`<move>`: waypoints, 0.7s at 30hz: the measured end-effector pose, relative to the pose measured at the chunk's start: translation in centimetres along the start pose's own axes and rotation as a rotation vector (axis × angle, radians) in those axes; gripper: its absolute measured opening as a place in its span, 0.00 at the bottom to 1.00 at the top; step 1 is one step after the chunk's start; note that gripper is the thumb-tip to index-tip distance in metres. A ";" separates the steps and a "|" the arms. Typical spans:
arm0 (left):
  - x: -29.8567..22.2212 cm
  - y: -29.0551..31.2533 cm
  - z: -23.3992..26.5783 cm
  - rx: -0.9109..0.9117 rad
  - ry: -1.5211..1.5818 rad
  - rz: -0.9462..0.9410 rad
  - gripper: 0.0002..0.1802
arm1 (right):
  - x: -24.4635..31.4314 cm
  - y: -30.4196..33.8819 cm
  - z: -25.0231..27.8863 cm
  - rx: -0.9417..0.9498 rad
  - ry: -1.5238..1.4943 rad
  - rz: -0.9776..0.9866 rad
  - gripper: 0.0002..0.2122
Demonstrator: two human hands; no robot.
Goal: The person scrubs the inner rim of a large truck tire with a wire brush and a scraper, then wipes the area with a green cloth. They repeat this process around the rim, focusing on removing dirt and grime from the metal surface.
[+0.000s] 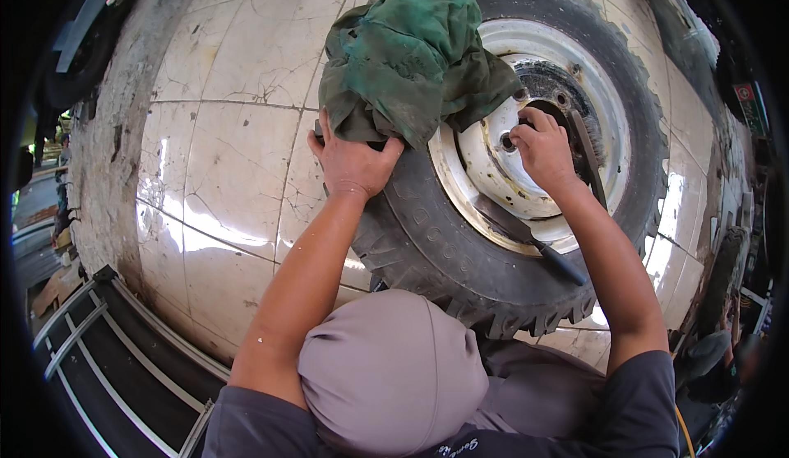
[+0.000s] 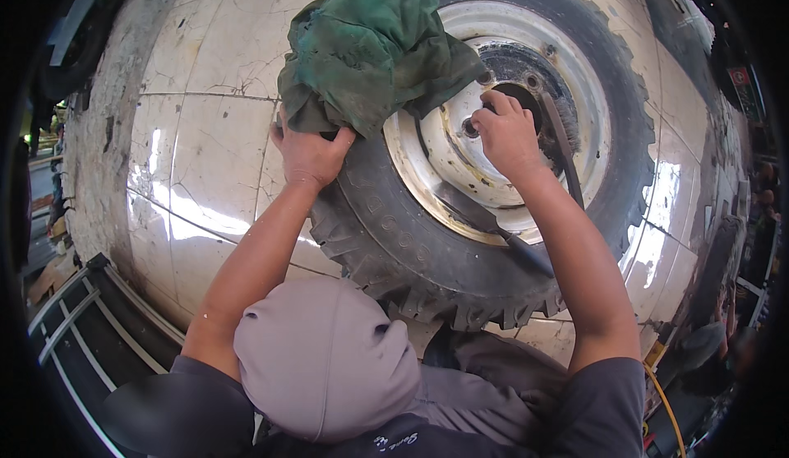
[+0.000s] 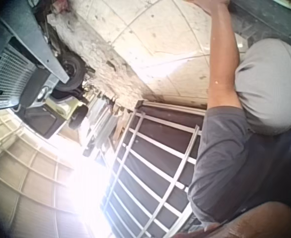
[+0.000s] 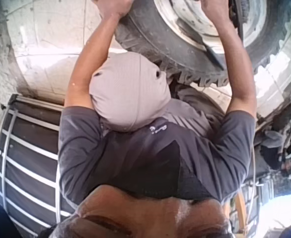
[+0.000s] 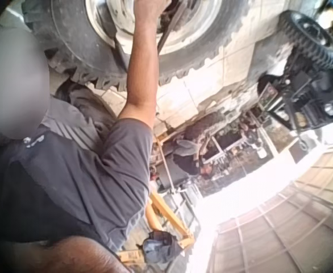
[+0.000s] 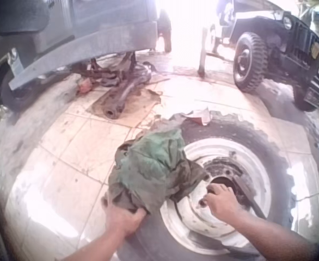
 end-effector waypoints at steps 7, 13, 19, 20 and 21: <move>-0.3 -0.1 0.2 0.033 -0.029 0.015 0.51 | -0.2 -0.1 0.3 0.103 0.057 -0.075 0.05; -0.6 0.0 0.3 0.023 -0.015 -0.005 0.51 | 2.9 0.2 0.1 -0.017 0.087 0.151 0.05; 0.1 -0.2 0.1 -0.013 -0.007 0.010 0.51 | 3.3 -0.1 -0.7 -0.069 0.107 0.162 0.02; -0.2 -0.1 0.2 -0.017 0.010 0.006 0.51 | 3.4 -0.1 -0.6 -0.057 0.130 0.179 0.02; -0.4 -0.1 0.1 0.000 0.015 0.003 0.51 | 3.6 -0.1 -0.6 -0.044 0.153 0.196 0.02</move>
Point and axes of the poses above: each hand's wrist, its own y-axis away from the middle knuckle, its own z-axis out of the back of the hand, x = y × z, the point moved 9 cm from there along -y, towards the middle knuckle, and after that the axes turned 10 degrees about x, right-handed, at the moved point
